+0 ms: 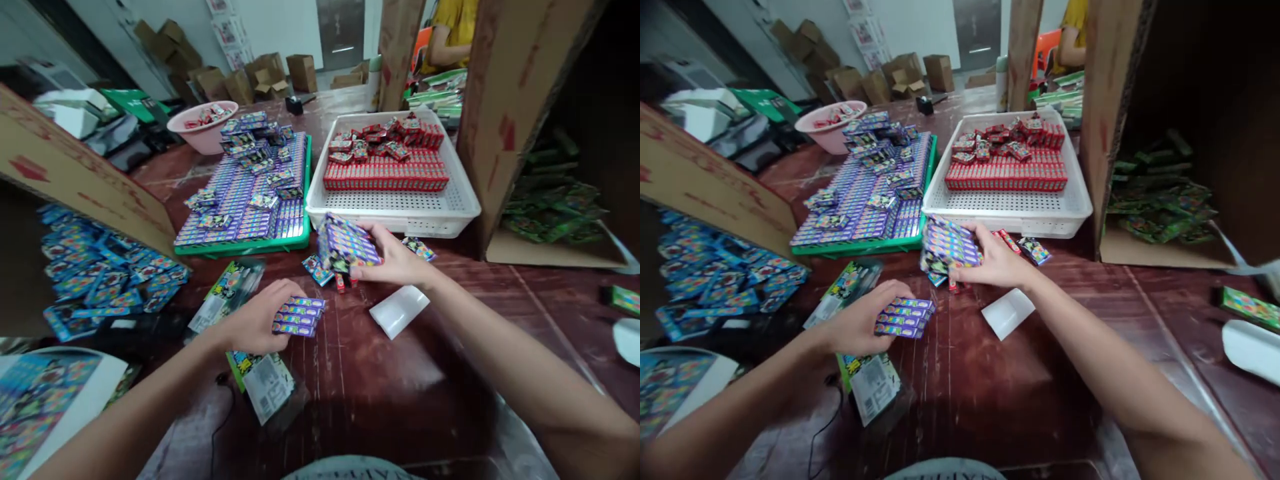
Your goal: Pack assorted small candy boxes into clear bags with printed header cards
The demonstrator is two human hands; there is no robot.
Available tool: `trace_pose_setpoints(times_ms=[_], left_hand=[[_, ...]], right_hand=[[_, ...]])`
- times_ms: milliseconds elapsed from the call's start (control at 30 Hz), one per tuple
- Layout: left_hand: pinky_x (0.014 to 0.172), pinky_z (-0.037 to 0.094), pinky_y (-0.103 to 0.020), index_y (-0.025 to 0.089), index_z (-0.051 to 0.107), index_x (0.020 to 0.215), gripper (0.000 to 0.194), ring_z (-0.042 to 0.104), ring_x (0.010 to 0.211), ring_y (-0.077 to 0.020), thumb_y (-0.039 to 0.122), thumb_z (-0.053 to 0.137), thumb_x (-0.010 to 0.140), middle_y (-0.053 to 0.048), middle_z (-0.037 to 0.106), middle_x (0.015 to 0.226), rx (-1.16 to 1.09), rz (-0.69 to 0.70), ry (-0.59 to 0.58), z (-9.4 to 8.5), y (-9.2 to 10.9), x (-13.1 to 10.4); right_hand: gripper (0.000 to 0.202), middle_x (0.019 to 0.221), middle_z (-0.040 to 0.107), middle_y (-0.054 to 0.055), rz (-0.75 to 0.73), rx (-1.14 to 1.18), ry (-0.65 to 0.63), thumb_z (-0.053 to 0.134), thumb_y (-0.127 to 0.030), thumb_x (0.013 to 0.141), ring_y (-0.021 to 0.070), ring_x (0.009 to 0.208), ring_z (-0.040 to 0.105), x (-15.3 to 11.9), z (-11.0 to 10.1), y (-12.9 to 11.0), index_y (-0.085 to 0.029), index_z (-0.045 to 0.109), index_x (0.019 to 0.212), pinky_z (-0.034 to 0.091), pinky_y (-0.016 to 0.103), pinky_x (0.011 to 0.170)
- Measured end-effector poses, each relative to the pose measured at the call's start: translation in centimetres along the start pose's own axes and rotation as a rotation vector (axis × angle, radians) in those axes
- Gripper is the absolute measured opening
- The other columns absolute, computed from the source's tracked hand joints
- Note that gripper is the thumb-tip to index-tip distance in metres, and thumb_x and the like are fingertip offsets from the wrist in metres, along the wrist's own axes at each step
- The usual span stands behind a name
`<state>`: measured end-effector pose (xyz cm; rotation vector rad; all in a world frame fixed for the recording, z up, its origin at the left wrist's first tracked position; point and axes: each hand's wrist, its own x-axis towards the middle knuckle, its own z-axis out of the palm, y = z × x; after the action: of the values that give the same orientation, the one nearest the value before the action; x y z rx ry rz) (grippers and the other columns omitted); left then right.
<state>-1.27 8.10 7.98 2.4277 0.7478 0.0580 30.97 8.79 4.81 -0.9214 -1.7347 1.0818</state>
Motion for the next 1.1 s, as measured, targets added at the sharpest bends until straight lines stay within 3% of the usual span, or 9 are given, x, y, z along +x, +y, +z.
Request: trace_pose_setpoints(times_ms=[100, 233, 333, 467, 600, 700, 767, 900, 1100], left_hand=[[0.114, 0.037, -0.048, 0.023, 0.053, 0.124, 0.065, 0.046, 0.136, -0.0362, 0.018, 0.067, 0.061, -0.011, 0.047, 0.147, 0.161, 0.035, -0.1, -0.8, -2.1, 1.9], [0.104, 0.045, -0.05, 0.021, 0.056, 0.125, 0.068, 0.057, 0.123, -0.0399, 0.034, 0.074, 0.061, -0.013, 0.06, 0.135, 0.217, -0.051, -0.319, -1.8, -3.4, 4.5], [0.105, 0.046, -0.051, 0.024, 0.052, 0.133, 0.078, 0.059, 0.123, -0.0395, 0.038, 0.075, 0.06, -0.013, 0.054, 0.146, 0.191, -0.092, -0.405, -2.2, -3.2, 2.1], [0.106, 0.045, -0.048, 0.026, 0.047, 0.14, 0.084, 0.059, 0.124, -0.0376, 0.037, 0.075, 0.061, -0.012, 0.049, 0.152, 0.149, -0.133, -0.439, -2.9, -1.9, -4.6], [0.097, 0.049, -0.037, 0.023, 0.053, 0.128, 0.066, 0.061, 0.116, -0.0301, 0.035, 0.071, 0.066, -0.009, 0.061, 0.131, 0.099, -0.19, -0.232, -4.6, -2.0, -7.5], [0.088, 0.05, -0.037, 0.02, 0.054, 0.121, 0.053, 0.063, 0.105, -0.0282, 0.036, 0.065, 0.072, -0.009, 0.064, 0.116, 0.228, -0.383, 0.065, -5.1, -4.0, -6.3], [0.084, 0.05, -0.038, 0.019, 0.056, 0.119, 0.05, 0.064, 0.101, -0.0299, 0.037, 0.064, 0.073, -0.01, 0.065, 0.112, 0.329, -0.521, 0.172, -4.5, -5.7, -4.9], [0.08, 0.05, -0.038, 0.02, 0.056, 0.12, 0.051, 0.066, 0.099, -0.0304, 0.041, 0.065, 0.074, -0.01, 0.066, 0.113, 0.355, -0.622, 0.154, -2.8, -7.9, -2.9], [0.093, 0.045, -0.042, 0.021, 0.051, 0.13, 0.054, 0.058, 0.117, -0.0315, 0.022, 0.061, 0.077, -0.01, 0.062, 0.126, 0.488, -0.446, 0.198, -2.6, -8.5, -3.3]], right_hand=[[0.083, 0.137, 0.052, 0.011, 0.0, 0.031, -0.038, 0.083, -0.052, 0.073, 0.029, 0.124, 0.054, 5.6, 3.4, -0.3, -0.021, 0.039, 0.136, 0.044, 0.046, 0.108], [0.085, 0.132, 0.054, 0.011, 0.012, -0.003, -0.133, 0.081, -0.054, 0.073, 0.0278, 0.118, 0.056, 9.4, 6.9, 0.5, -0.02, 0.036, 0.137, 0.048, 0.044, 0.102], [0.082, 0.131, 0.054, 0.012, -0.058, -0.21, -0.221, 0.08, -0.051, 0.074, 0.03, 0.118, 0.056, 9.3, 7.1, 1.4, -0.02, 0.039, 0.138, 0.047, 0.047, 0.102], [0.078, 0.128, 0.056, 0.014, -0.152, -0.565, -0.372, 0.078, -0.043, 0.073, 0.033, 0.116, 0.055, 8.2, 6.5, 2.7, -0.018, 0.043, 0.137, 0.045, 0.05, 0.103], [0.078, 0.126, 0.059, 0.016, -0.073, -0.849, -0.492, 0.076, -0.045, 0.072, 0.035, 0.113, 0.055, 8.0, 7.3, 3.8, -0.015, 0.046, 0.137, 0.046, 0.051, 0.1], [0.082, 0.126, 0.059, 0.019, 0.004, -0.955, -0.489, 0.075, -0.052, 0.072, 0.0402, 0.113, 0.054, 8.3, 8.1, 4.2, -0.013, 0.047, 0.138, 0.046, 0.056, 0.097], [0.083, 0.123, 0.06, 0.02, 0.021, -0.964, -0.484, 0.076, -0.053, 0.071, 0.0418, 0.112, 0.053, 8.4, 8.1, 4.3, -0.012, 0.049, 0.137, 0.046, 0.058, 0.095], [0.08, 0.127, 0.061, 0.015, -0.004, -0.91, -0.553, 0.08, -0.047, 0.067, 0.0355, 0.112, 0.054, 8.3, 7.0, 4.0, -0.018, 0.05, 0.136, 0.046, 0.051, 0.097], [0.07, 0.141, 0.057, 0.008, -0.176, -0.753, -0.738, 0.071, -0.021, 0.075, 0.0306, 0.123, 0.052, 9.0, 7.1, 3.3, -0.029, 0.051, 0.141, 0.042, 0.051, 0.104]])
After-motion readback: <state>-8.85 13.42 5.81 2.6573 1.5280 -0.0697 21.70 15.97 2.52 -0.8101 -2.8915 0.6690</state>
